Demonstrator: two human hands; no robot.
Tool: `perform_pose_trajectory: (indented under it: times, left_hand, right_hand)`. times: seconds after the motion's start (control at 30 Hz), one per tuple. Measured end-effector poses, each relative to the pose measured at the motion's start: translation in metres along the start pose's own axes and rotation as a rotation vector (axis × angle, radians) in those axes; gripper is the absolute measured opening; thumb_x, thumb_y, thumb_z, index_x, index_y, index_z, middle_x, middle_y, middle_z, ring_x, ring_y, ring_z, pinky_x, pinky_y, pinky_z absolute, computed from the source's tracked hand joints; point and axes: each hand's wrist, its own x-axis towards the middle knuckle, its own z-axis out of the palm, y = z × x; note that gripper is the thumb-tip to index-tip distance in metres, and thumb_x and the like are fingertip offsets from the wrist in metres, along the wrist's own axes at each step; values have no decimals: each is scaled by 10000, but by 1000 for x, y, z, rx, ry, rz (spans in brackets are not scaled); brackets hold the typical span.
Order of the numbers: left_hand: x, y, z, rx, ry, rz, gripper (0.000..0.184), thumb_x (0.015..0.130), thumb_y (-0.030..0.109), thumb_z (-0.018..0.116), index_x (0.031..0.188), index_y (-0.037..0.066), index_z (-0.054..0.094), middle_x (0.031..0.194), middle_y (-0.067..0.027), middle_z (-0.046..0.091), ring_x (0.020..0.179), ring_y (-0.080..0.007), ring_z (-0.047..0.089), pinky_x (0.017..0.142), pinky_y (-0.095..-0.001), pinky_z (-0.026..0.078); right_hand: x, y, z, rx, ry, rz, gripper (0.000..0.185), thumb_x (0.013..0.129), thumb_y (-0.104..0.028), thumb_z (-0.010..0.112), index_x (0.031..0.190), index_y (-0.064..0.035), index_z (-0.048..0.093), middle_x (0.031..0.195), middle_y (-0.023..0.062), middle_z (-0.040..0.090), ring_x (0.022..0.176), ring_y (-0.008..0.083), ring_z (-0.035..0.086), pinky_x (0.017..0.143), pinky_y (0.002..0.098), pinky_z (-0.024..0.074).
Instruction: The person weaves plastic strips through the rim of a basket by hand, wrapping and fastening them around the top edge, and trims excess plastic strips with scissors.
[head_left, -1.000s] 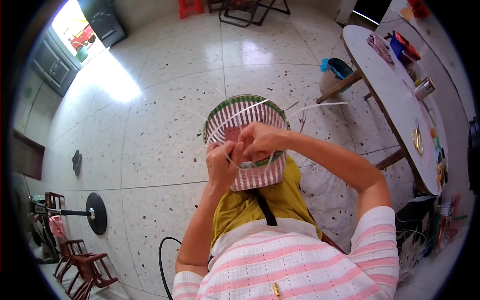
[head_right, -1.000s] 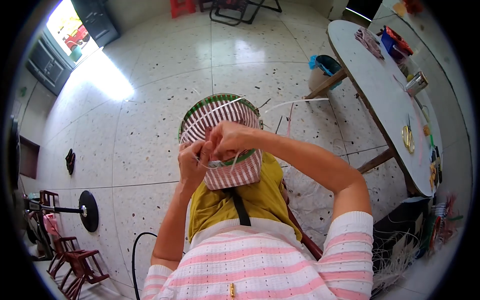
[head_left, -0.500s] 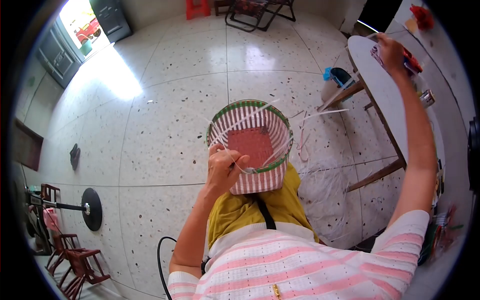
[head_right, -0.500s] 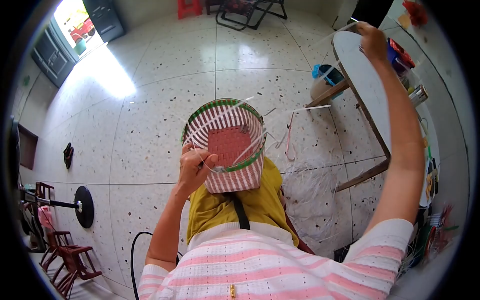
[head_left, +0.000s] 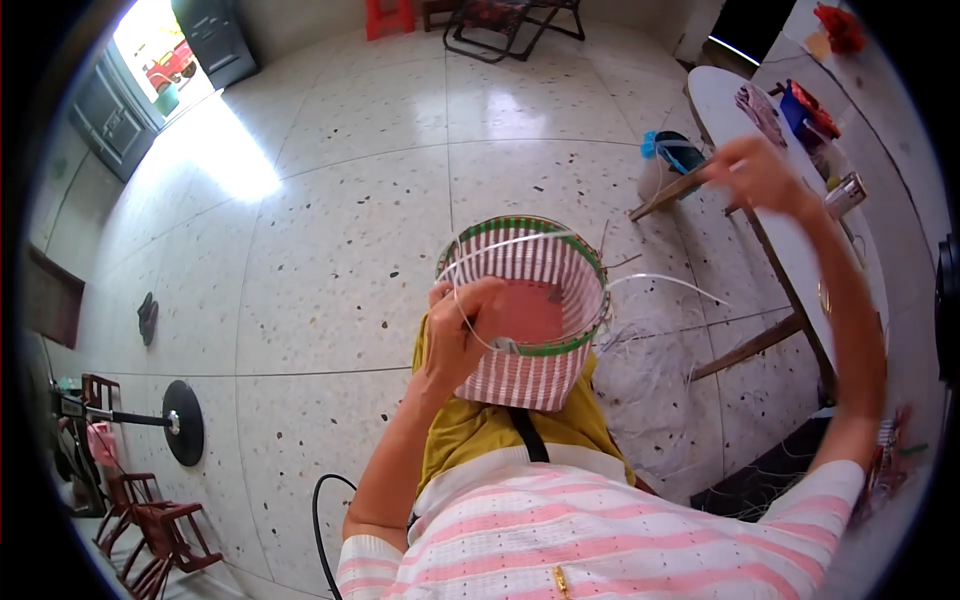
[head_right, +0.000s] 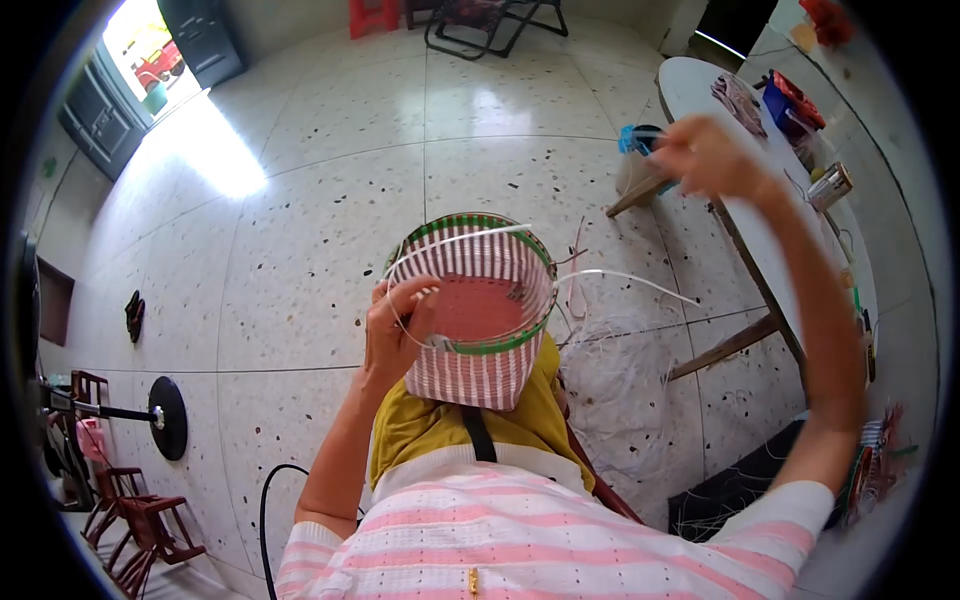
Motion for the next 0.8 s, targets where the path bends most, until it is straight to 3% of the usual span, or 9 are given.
perform_pose_trajectory:
  times: [0.03,0.07,0.13,0.2,0.3,0.47,0.6,0.63,0.8]
  left_hand:
    - [3,5,-1,37,26,50,189,898,60,629,1085,49,657,692,-32,629,629,-170,576,803,-331,336]
    - [6,10,0,37,27,53,189,898,60,629,1085,49,657,692,-32,629,629,-170,576,803,-331,336]
    - [10,18,1,93,146,82,144,929,92,626,1056,52,680,566,3,517,542,-132,419,815,-303,340]
    - [12,28,-7,144,147,69,140,930,86,619,1052,52,680,575,-3,536,559,-142,432,819,-305,344]
    - [4,26,-16,203,141,49,138,930,67,604,1044,51,681,607,-16,578,602,-162,473,832,-321,354]
    - [-20,21,-37,201,71,-47,194,869,-9,597,1041,45,667,764,-51,653,715,-175,631,914,-368,355]
    - [-33,24,-53,7,-148,-62,176,865,-7,614,1009,66,683,835,-25,669,840,-153,634,1108,-431,212]
    - [-34,24,-57,-41,-247,-60,161,875,13,629,1011,76,691,857,-20,675,902,-143,629,1156,-446,145]
    - [-35,28,-59,-19,-299,-41,123,828,36,701,942,82,703,858,-7,674,902,-155,627,1166,-477,96]
  right_hand:
    - [-13,-30,31,46,-238,-161,197,869,-200,676,877,-4,683,761,111,644,690,121,621,618,295,507]
    - [-33,-48,68,173,-213,-523,119,872,-111,693,848,5,698,752,56,686,693,130,637,604,243,502]
    - [-71,-92,126,513,-309,-649,159,820,-96,746,942,-3,701,865,102,699,739,154,646,642,299,529]
    - [-81,-114,174,543,-64,-857,172,792,-52,759,943,-2,695,888,102,684,770,164,643,646,295,520]
    - [-66,-125,211,576,52,-1084,200,773,-55,769,941,2,675,863,126,666,748,211,635,675,283,503]
    - [-72,-132,230,995,-362,-686,104,827,-26,722,894,6,650,835,57,655,763,125,621,656,284,503]
    - [-83,-134,229,1490,-533,-262,17,913,5,640,918,13,625,868,31,622,785,78,586,687,245,524]
    - [-82,-131,232,1505,-480,-334,24,924,16,621,945,17,608,873,58,640,787,91,595,694,227,531]
    - [-96,-121,220,1448,-496,-388,29,934,42,593,937,14,597,946,106,659,743,100,601,663,229,528]
